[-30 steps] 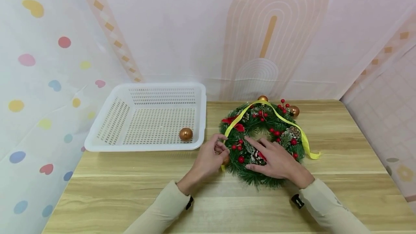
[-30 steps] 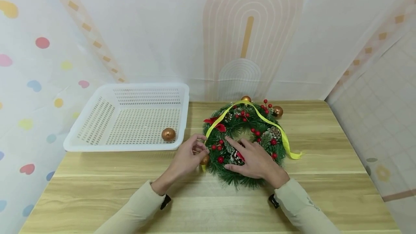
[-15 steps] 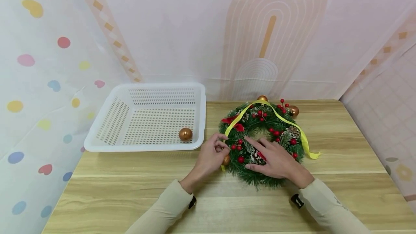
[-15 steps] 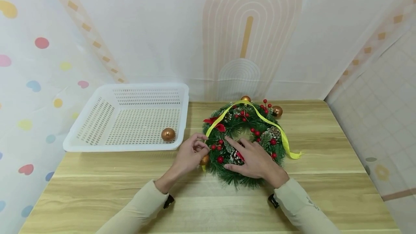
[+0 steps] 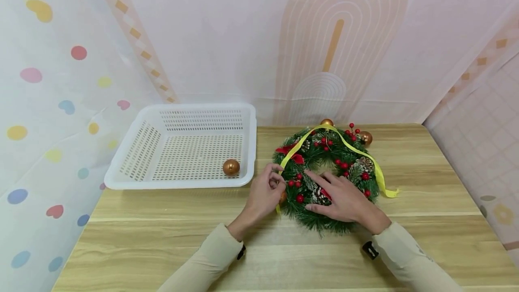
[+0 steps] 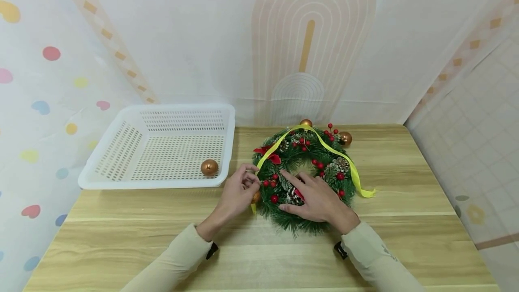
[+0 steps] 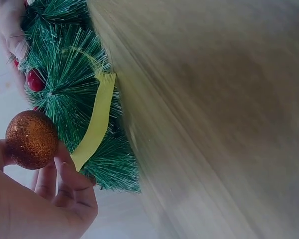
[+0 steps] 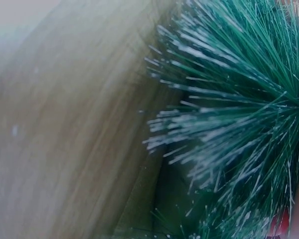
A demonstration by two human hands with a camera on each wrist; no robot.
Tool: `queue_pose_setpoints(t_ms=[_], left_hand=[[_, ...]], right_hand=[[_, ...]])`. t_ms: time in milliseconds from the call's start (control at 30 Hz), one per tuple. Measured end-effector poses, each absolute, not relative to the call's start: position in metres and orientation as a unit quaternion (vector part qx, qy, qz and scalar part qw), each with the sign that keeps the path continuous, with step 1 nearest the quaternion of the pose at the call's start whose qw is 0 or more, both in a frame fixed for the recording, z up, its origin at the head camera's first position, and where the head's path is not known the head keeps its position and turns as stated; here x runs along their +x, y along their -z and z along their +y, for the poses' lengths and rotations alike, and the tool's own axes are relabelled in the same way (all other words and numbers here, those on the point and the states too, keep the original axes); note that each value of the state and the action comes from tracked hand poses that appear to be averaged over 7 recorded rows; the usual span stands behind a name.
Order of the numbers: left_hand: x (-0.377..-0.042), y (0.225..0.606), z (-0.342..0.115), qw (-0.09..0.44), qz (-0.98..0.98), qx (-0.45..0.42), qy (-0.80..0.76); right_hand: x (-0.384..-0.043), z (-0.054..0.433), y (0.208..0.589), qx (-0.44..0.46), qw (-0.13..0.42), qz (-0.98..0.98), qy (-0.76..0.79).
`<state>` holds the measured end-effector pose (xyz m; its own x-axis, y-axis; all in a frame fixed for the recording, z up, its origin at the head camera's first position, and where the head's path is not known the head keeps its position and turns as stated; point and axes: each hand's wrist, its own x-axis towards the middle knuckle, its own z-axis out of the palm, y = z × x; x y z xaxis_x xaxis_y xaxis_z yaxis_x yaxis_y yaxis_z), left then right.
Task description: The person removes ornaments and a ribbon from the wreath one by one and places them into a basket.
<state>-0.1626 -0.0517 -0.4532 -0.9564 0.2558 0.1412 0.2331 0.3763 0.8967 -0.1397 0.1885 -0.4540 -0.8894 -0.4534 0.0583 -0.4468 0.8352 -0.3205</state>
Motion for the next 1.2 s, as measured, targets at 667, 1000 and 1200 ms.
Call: queue_pose_setpoints(t_ms=[667, 1000, 1200], left_hand=[[-0.1622, 0.4517, -0.0495, -0.001, 0.812, 0.169, -0.559], [-0.1626, 0.4512, -0.0473, 0.013, 0.805, 0.172, -0.567], [-0.1613, 0.4516, -0.0474, 0.02, 0.805, 0.176, -0.566]], right_hand=[[-0.1401, 0.1887, 0.4556, -0.243, 0.002, 0.956, 0.165], [-0.1401, 0.1891, 0.454, -0.247, -0.002, 0.956, 0.159], [-0.1408, 0.1889, 0.4549, -0.251, -0.002, 0.956, 0.156]])
